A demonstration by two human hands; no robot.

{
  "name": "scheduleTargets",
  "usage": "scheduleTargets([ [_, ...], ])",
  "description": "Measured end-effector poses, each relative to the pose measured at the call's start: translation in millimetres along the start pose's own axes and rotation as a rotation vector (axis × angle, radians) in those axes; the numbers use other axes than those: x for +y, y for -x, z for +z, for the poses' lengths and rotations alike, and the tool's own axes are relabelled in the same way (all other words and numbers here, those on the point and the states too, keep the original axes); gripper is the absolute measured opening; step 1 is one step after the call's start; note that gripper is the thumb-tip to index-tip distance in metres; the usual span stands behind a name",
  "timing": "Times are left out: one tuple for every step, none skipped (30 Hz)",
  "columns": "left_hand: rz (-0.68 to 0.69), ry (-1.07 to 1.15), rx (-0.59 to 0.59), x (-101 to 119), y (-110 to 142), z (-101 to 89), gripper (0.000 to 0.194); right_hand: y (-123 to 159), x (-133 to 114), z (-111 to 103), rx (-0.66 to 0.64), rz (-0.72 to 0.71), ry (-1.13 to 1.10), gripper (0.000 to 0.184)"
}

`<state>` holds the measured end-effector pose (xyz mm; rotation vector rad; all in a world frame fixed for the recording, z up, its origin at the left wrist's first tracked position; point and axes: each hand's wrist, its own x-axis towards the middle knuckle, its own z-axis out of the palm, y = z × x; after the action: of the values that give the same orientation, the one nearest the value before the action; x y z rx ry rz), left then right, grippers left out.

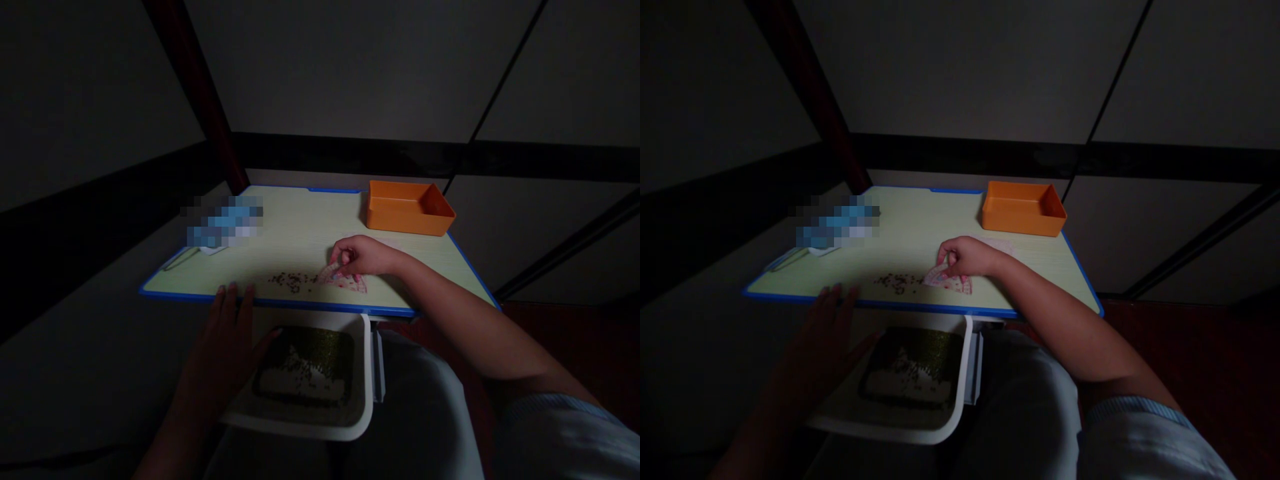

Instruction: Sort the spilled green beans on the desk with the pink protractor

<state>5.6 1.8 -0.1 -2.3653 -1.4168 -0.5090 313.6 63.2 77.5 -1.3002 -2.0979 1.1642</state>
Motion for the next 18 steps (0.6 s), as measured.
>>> scheduleTargets([
  [0.002, -0.003, -0.003, 0.1, 0.2, -0.3, 0.089, 0.4, -0.2, -0.9, -0.003, 0.005, -0.009, 0.022],
  [0.006, -0.004, -0.007, 0.2, 0.4, -0.5, 0.089, 0.9, -0.3, -2.0, -0.012, 0.011, -0.020, 0.023],
  [0.009, -0.004, -0.007, 0.3, 0.6, -0.7, 0.089, 1.3, -0.2, -3.2, -0.023, 0.017, -0.031, 0.023],
  [0.009, -0.003, -0.007, 0.3, 0.8, -0.7, 0.089, 1.7, 0.0, -4.3, -0.032, 0.023, -0.041, 0.023],
  [0.008, -0.001, -0.007, 0.3, 1.0, -0.6, 0.089, 1.9, 0.3, -5.3, -0.040, 0.030, -0.047, 0.023],
  [0.006, 0.002, -0.005, 0.3, 1.2, -0.5, 0.090, 2.0, 0.8, -6.0, -0.044, 0.034, -0.049, 0.023],
  [0.005, 0.006, -0.006, 0.2, 1.3, -0.2, 0.090, 1.9, 1.2, -6.5, -0.044, 0.036, -0.050, 0.023],
  [0.005, 0.008, -0.005, 0.2, 1.4, 0.0, 0.090, 1.7, 1.7, -6.7, -0.039, 0.034, -0.048, 0.023],
  [0.007, 0.009, -0.006, 0.1, 1.3, 0.2, 0.091, 1.4, 2.2, -6.6, -0.028, 0.027, -0.041, 0.023],
  [0.010, 0.007, -0.007, 0.1, 1.2, 0.2, 0.091, 1.1, 2.6, -6.5, -0.014, 0.019, -0.031, 0.023],
  [0.008, 0.004, -0.006, 0.2, 1.0, 0.2, 0.091, 0.9, 2.9, -6.2, 0.004, 0.010, -0.019, 0.023],
  [0.004, 0.000, -0.007, 0.2, 0.8, 0.1, 0.091, 0.8, 3.1, -6.0, 0.021, 0.002, -0.009, 0.024],
  [0.001, -0.004, -0.008, 0.2, 0.6, -0.2, 0.091, 0.7, 3.2, -5.7, 0.032, -0.002, -0.003, 0.024],
  [0.000, -0.007, -0.011, 0.3, 0.5, -0.5, 0.091, 0.8, 3.3, -5.4, 0.034, -0.002, -0.004, 0.024],
  [0.001, -0.010, -0.013, 0.3, 0.3, -0.7, 0.091, 0.9, 3.2, -5.2, 0.025, 0.001, -0.013, 0.024],
  [0.004, -0.012, -0.012, 0.3, 0.3, -1.0, 0.090, 1.1, 3.0, -4.8, 0.010, 0.005, -0.027, 0.025],
  [0.009, -0.014, -0.008, 0.3, 0.3, -1.2, 0.090, 1.2, 2.8, -4.5, -0.008, 0.007, -0.041, 0.025],
  [0.015, -0.016, -0.003, 0.3, 0.4, -1.3, 0.090, 1.3, 2.5, -4.0, -0.024, 0.007, -0.053, 0.025],
])
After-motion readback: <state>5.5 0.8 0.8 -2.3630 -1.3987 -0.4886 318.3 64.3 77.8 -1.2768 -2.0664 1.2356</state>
